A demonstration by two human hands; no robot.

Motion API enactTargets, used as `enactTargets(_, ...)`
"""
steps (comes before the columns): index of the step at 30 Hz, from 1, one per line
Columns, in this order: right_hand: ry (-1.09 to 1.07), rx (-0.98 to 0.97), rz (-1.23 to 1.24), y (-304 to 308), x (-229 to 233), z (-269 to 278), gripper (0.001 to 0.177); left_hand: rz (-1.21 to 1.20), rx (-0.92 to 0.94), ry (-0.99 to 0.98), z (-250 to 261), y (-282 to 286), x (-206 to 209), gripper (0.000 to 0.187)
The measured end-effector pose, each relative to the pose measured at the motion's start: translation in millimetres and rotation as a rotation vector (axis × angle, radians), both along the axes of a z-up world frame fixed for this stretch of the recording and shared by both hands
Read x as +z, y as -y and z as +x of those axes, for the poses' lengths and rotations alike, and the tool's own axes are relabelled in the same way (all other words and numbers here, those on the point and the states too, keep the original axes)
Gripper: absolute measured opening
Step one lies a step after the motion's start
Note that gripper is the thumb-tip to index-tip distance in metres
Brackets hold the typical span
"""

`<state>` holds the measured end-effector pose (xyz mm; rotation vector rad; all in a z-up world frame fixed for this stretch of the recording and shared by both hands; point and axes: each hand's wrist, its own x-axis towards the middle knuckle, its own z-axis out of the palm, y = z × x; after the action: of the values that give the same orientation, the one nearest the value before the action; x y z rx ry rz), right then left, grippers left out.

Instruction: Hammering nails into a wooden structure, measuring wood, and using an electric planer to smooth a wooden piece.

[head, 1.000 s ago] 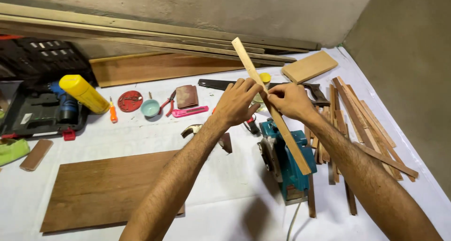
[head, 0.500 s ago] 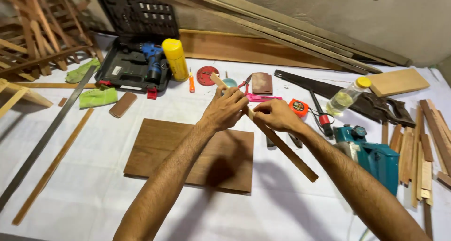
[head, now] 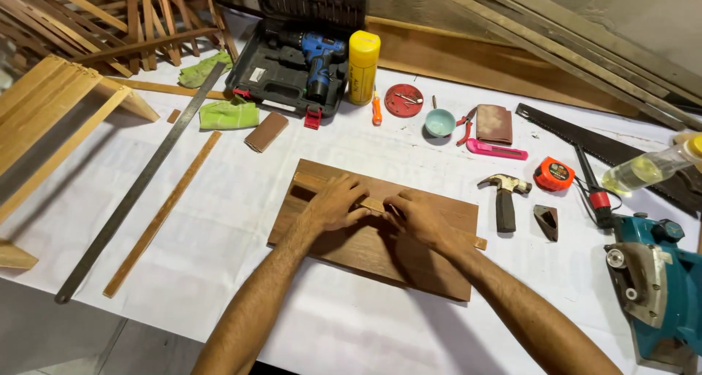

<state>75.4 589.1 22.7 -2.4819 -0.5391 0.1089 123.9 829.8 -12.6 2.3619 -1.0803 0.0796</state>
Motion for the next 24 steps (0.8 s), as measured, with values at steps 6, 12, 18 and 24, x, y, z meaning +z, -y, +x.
enactTargets(6, 0.194, 0.023, -0.071, -15.0, -40.9, 9.9, 0.014, 0.065, 0.094, -0.093, 0.6, -14.6, -18.2, 0.042)
enactTargets(12, 0.098, -0.019, -0.127, -18.4, -50.6, 12.2, 0.021, 0.013, 0.100, -0.035, 4.8, -17.3, -38.3, 0.034)
enactTargets(18, 0.156, 0.015, -0.128, -12.4, -44.2, 8.7, 0.021, 0.060, 0.070, -0.051, 2.2, -9.0, -15.6, 0.033)
enactTargets(24, 0.124, -0.027, -0.146, 35.0, -23.9, -0.2, 0.032, -0.018, -0.039, 0.016, 3.2, 48.0, 3.2, 0.036)
